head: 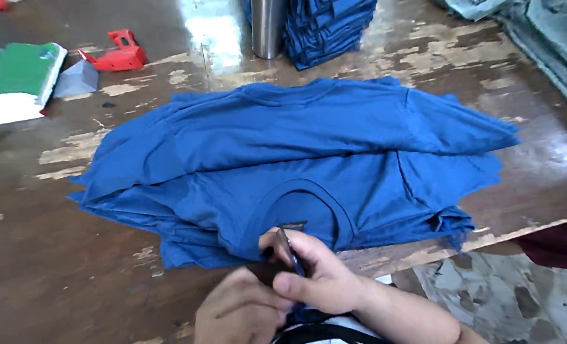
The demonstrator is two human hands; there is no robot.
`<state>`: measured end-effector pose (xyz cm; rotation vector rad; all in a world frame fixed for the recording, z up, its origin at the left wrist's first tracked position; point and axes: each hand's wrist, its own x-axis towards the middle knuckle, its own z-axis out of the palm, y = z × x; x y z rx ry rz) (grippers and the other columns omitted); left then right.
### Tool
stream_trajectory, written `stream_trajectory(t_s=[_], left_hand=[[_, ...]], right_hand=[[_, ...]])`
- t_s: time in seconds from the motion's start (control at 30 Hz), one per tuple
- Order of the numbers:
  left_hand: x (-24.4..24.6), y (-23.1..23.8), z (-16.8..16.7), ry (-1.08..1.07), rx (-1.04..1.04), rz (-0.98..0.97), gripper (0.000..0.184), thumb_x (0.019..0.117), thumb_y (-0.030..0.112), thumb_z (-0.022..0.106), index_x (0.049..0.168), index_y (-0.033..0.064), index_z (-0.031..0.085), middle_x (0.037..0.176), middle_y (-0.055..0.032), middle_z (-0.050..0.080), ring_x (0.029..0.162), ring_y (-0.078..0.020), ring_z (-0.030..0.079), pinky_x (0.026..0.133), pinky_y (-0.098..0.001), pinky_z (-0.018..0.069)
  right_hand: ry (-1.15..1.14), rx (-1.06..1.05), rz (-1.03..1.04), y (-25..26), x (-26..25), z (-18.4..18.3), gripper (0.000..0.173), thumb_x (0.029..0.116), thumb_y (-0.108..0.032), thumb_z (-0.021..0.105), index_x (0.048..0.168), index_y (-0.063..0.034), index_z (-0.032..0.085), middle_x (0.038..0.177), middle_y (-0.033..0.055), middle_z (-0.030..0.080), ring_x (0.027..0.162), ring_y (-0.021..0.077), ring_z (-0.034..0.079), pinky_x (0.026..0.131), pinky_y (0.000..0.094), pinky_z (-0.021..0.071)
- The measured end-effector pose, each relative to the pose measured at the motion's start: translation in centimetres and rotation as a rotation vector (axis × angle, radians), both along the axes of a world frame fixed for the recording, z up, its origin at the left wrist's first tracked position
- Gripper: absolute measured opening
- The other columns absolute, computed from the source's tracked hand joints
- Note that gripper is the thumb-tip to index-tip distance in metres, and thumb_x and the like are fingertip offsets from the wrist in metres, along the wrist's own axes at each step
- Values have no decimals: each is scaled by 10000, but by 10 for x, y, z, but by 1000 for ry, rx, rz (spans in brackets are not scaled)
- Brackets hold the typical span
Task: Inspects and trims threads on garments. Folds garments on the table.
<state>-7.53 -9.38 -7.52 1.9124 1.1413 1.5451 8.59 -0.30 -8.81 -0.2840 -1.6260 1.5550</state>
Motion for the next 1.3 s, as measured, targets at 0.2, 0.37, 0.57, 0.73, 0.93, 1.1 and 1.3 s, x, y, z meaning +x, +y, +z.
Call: stream_trajectory(t_s=[0.2, 0.37, 0.57, 0.73, 0.93, 1.1, 1.3], left_hand=[[-35, -7, 22, 354, -311, -95, 393, 1009, 515, 574, 1060, 156, 725, 881, 31, 729, 841, -51, 662, 826, -255, 531], [-21, 22, 1, 418, -212, 408, 501, 1052, 481, 495, 837, 49, 630, 727, -26, 584, 713, -43, 562, 687, -185, 474], [-48, 9, 15, 249, -268, -279, 198, 994, 350, 670, 911, 180, 727, 868, 30, 637, 885, -55, 594, 830, -225, 475], [-73, 6, 21, 346, -402, -304, 422, 888, 583, 717, 1038, 189, 734, 1220, 17, 661, 1238, -88, 553, 1058, -288, 457], [-57, 32, 18, 733, -232, -21, 342, 1072, 334, 469, 1043, 146, 753, 1039, -80, 739, 1107, -254, 678, 1062, -503, 479], [-74, 94, 47, 925, -211, 117, 484, 1064, 461, 385, 1272, 171, 713, 1229, -195, 694, 1232, -510, 582, 1021, -856, 248], [-125, 201, 2, 966, -358, 523, 685, 1011, 622, 343, 1571, 239, 434, 1676, -223, 214, 1545, -485, 135, 1107, -826, 70]], right_hand=[[191, -433, 40, 5, 3, -9, 122, 1031, -171, 541, 919, -136, 573, 1026, -19, 697, 951, 29, 622, 849, 241, 492], [163, -397, 47, 3, 5, -11, 124, 1040, -193, 539, 941, -140, 591, 1046, -43, 697, 977, 11, 618, 861, 233, 493], [-5, 31, -123, 14, 55, 7, 206, 1068, -295, 526, 1115, -109, 601, 1265, 78, 705, 1169, 187, 671, 961, 341, 562], [-438, 357, -419, 40, 168, 16, 165, 946, -229, 685, 938, -128, 554, 1258, 39, 705, 1192, 163, 649, 1012, 355, 525], [-733, 379, -548, 74, 225, -13, 209, 906, -239, 661, 904, -30, 669, 890, 42, 678, 817, 19, 576, 731, 193, 469], [-491, 402, -767, 139, 219, 36, 191, 888, -187, 697, 802, -168, 527, 913, -107, 666, 804, -70, 583, 708, 142, 485], [-875, 383, -910, 253, 181, -4, 262, 939, -161, 649, 944, 101, 647, 1031, 278, 626, 991, 414, 623, 879, 589, 489]])
